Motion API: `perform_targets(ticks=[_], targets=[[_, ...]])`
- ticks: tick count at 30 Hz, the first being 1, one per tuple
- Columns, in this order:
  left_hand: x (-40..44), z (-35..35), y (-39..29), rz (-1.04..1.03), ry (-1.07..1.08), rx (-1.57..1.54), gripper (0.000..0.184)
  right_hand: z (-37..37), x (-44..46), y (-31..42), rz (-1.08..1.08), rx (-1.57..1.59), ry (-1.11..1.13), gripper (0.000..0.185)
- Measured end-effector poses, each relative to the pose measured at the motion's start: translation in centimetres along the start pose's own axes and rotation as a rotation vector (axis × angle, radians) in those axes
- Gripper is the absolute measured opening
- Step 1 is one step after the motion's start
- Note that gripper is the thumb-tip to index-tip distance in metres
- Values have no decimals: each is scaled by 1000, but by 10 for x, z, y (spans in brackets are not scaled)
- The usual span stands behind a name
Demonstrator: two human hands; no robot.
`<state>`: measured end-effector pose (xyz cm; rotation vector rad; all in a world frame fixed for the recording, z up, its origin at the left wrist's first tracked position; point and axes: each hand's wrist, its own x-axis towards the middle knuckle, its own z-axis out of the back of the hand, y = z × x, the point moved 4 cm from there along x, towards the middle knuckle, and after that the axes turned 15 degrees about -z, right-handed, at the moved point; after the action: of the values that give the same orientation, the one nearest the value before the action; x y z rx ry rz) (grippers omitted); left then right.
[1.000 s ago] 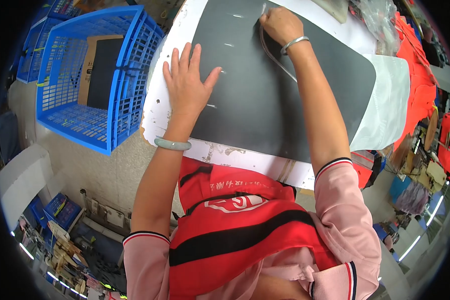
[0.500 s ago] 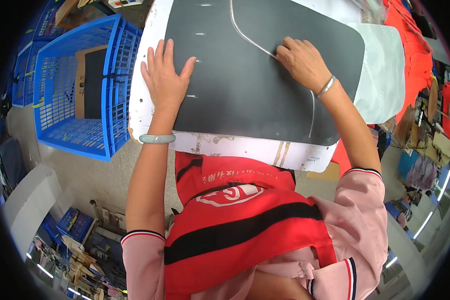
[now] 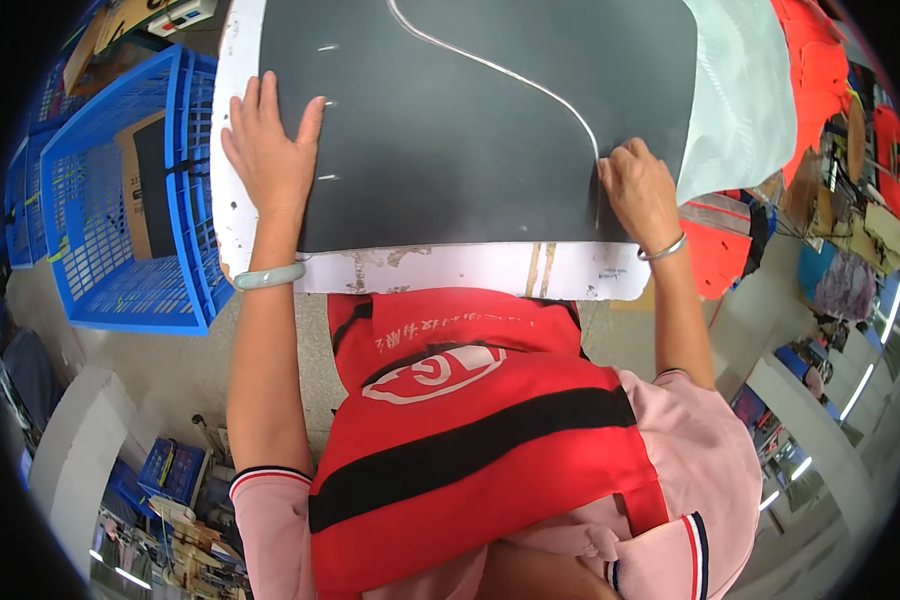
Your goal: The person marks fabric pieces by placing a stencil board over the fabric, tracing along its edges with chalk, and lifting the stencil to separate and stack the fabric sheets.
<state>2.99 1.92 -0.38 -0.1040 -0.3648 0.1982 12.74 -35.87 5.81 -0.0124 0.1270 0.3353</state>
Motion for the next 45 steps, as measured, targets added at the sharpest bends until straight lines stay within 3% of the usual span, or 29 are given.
perform_targets(ticks=[10,21,26,32,36,41,43,45], targets=[[0,-4,3,19,19,-29,67,-5,-63,-9,-204,130,139,20],[1,-3,0,-18,32,-23,66,-9,-68,-19,-220,124,153,21],[0,-1,0,-9,43,-37,66,-5,-89,-29,-400,409,288,29],[2,1,-2,-18,52,-77,66,-25,-128,-24,-392,448,346,31],[3,5,-4,-40,12,-107,68,-26,-133,-30,-376,346,152,32],[1,4,1,-13,-75,-155,74,-14,-119,-68,-585,403,84,29],[1,1,5,-23,-64,-161,74,-7,-109,-88,-620,513,-360,24],[1,0,8,-7,-55,-189,70,-13,-97,-99,-625,476,-381,25]])
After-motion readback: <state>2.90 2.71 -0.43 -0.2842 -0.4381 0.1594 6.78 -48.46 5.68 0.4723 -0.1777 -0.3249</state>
